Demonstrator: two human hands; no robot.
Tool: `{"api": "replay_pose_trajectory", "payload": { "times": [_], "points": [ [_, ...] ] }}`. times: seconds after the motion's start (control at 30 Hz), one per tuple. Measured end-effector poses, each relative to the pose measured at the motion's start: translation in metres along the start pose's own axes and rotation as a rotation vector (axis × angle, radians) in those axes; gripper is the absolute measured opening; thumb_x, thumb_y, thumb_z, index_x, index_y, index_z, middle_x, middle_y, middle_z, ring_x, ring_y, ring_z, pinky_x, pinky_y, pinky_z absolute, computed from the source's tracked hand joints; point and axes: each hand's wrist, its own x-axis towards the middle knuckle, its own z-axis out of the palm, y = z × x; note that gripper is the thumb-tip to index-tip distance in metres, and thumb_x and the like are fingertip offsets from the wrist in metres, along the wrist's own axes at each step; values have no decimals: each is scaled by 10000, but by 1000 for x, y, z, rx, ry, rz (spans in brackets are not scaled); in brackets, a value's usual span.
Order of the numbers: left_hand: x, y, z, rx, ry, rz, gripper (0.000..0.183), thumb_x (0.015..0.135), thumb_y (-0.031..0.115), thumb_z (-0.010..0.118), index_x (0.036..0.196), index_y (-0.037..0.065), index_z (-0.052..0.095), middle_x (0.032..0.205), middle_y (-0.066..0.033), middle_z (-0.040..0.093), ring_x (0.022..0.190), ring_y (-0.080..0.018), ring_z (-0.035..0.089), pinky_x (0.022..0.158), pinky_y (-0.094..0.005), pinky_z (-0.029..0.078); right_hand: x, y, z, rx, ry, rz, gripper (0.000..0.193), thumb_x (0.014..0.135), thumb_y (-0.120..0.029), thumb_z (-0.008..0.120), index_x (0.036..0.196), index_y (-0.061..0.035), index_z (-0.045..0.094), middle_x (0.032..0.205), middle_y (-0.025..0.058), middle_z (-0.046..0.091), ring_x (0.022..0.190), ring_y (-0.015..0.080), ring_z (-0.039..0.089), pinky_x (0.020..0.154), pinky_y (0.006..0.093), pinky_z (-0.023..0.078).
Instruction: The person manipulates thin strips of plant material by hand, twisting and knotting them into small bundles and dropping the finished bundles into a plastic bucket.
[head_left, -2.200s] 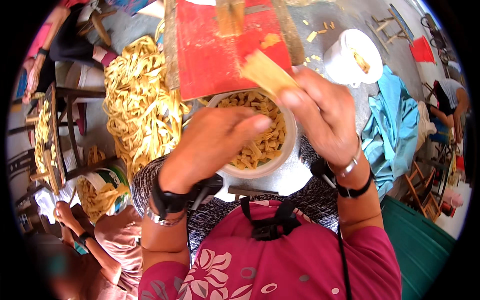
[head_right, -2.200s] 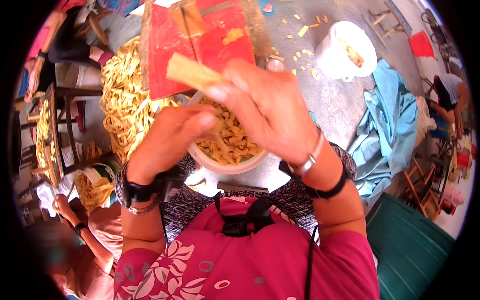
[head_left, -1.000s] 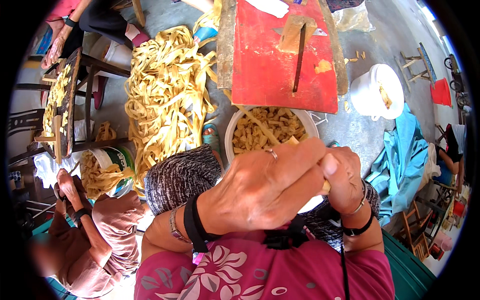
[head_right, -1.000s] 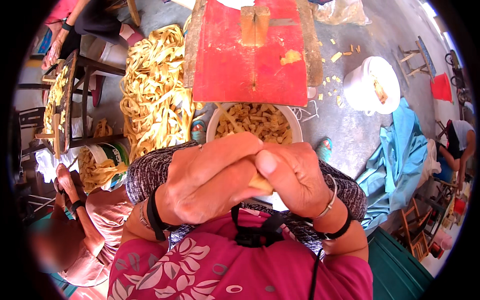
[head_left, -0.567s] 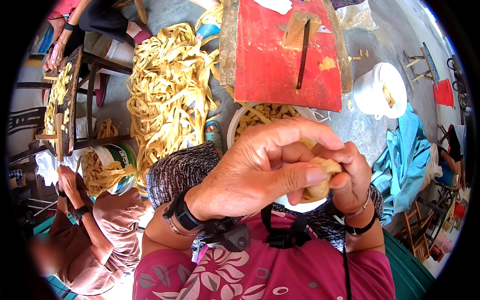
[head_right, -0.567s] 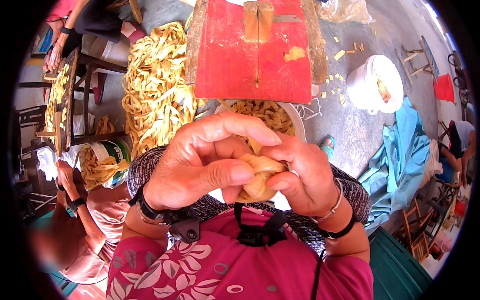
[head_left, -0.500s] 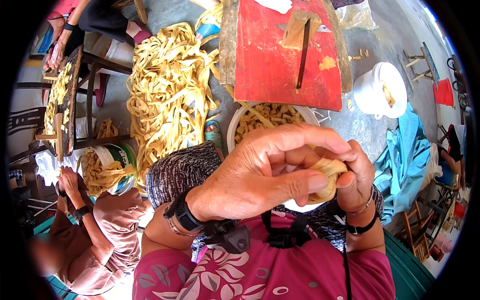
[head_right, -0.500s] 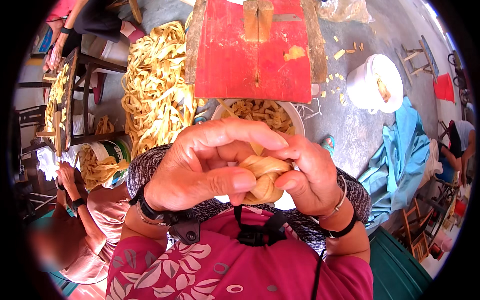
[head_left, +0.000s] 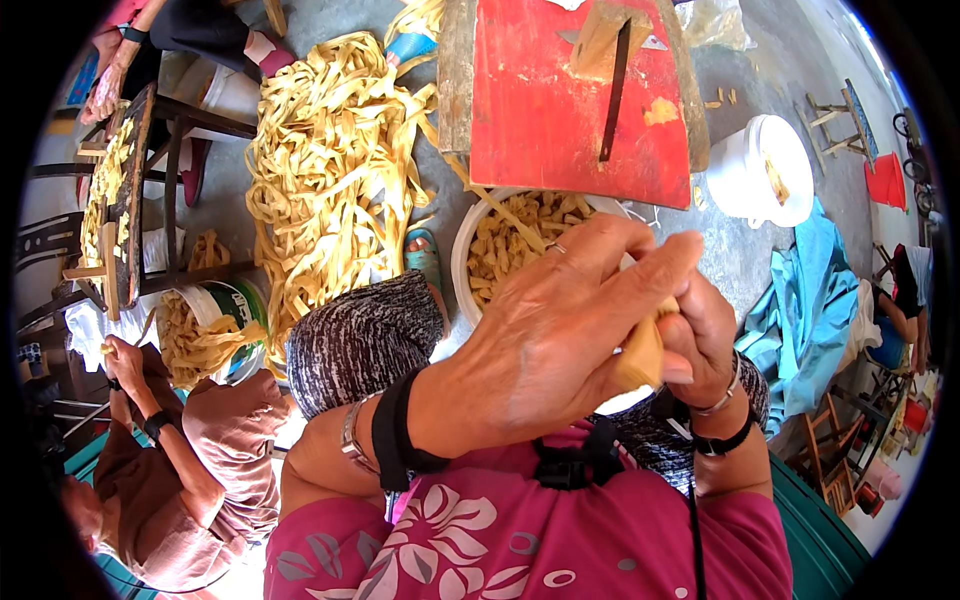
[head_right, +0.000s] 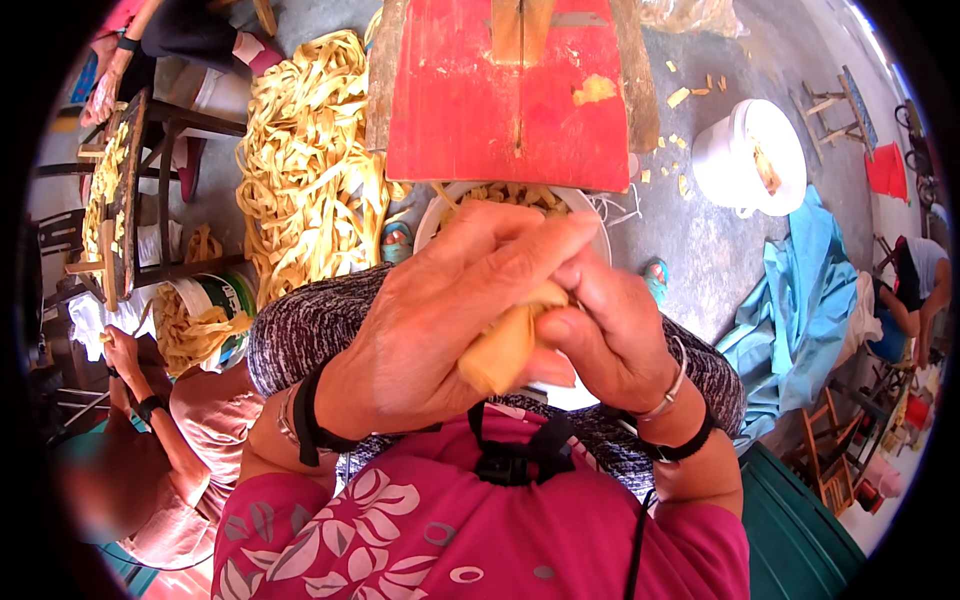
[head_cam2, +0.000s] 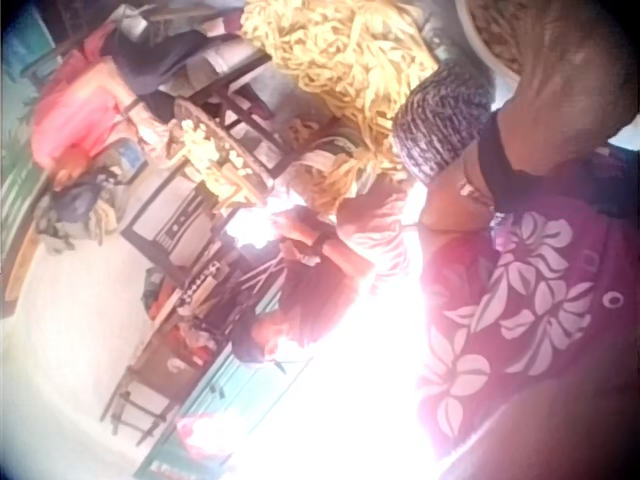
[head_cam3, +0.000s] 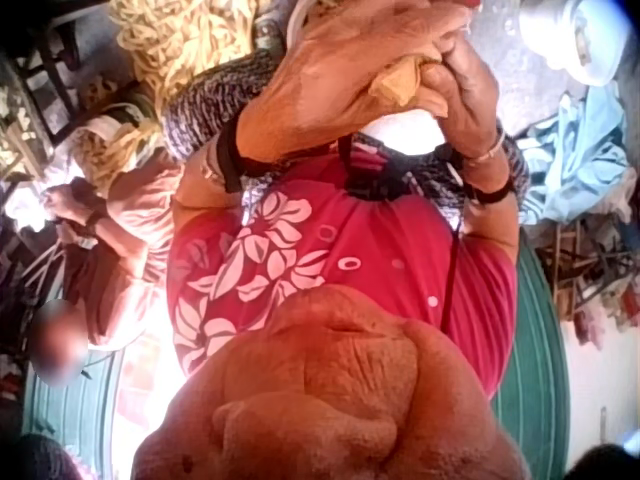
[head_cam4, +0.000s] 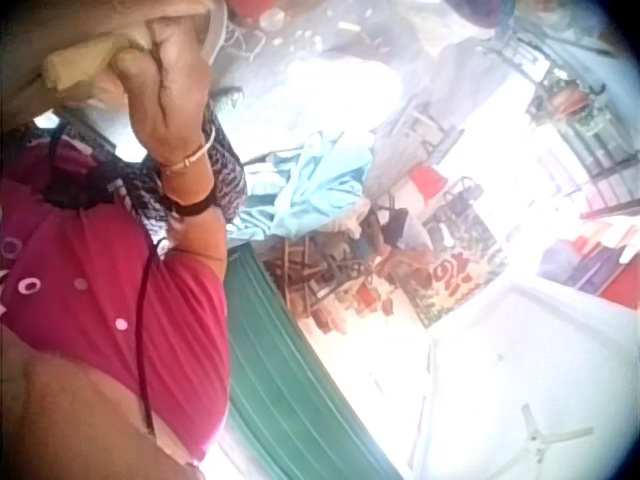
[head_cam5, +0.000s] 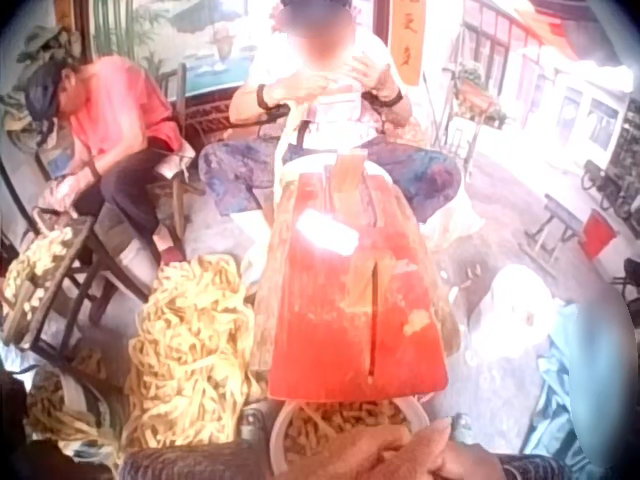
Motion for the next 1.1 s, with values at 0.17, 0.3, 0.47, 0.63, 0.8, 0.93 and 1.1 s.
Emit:
{"api": "replay_pose_trajectory", "payload": {
  "times": [0.17, 0.3, 0.47, 0.63, 0.8, 0.93, 1.1],
  "points": [
    [-1, -12, 10, -389, 16, -105, 361, 906, 225, 460, 1134, -36, 558, 1031, -137, 597, 940, -221, 565, 817, -323, 449, 8, 6, 17, 290, 209, 21, 400, 905, -184, 565, 1183, -9, 336, 997, 125, 578, 929, 176, 580, 793, 283, 454],
    [-2, -11, 6, -772, -84, -397, 497, 983, 356, 324, 1158, -55, 542, 1011, -131, 612, 962, -191, 577, 850, -308, 447, 5, 9, 8, 386, 169, 24, 424, 909, -191, 561, 1198, -19, 303, 993, 130, 565, 936, 158, 567, 792, 267, 448],
    [2, -19, 0, -800, -256, -516, 587, 974, 435, 286, 1163, -62, 532, 993, -155, 626, 939, -221, 604, 829, -324, 478, 0, 10, -3, -37, 188, 171, 866, 781, -774, 284, 1156, -11, 447, 1170, 97, 484, 886, 148, 557, 840, 275, 425],
    [4, -12, 9, -880, -280, -637, 650, 955, 491, 274, 1156, -71, 530, 1035, -178, 608, 953, -260, 618, 700, -340, 556, -6, 26, -7, 103, 183, 49, 604, 911, -554, 364, 1126, -1, 477, 996, 107, 554, 907, 179, 574, 775, 282, 450],
    [4, -18, 7, -979, -345, -648, 672, 948, 508, 269, 1119, -85, 536, 985, -157, 585, 837, -266, 640, 623, -364, 569, -18, 21, -12, 194, 233, 193, 530, 927, -508, 379, 1055, -17, 530, 776, 20, 541, 666, 83, 514, 595, 206, 412],
    [3, -17, -8, -938, -103, -601, 603, 970, 450, 256, 1054, -64, 559, 871, -98, 533, 610, -174, 534, 553, -365, 556, -25, 32, -21, 179, 455, 126, 446, 975, -396, 335, 875, -27, 565, 663, -13, 521, 521, 29, 396, 471, 177, 315],
    [4, -20, -5, -980, -40, -586, 629, 974, 467, 218, 1111, -54, 543, 894, -88, 525, 583, -127, 469, 536, -315, 536, -34, 34, -25, 10, 235, 158, 286, 921, -283, 517, 896, -4, 577, 749, 23, 572, 620, 54, 485, 553, 209, 397]
  ]
}}
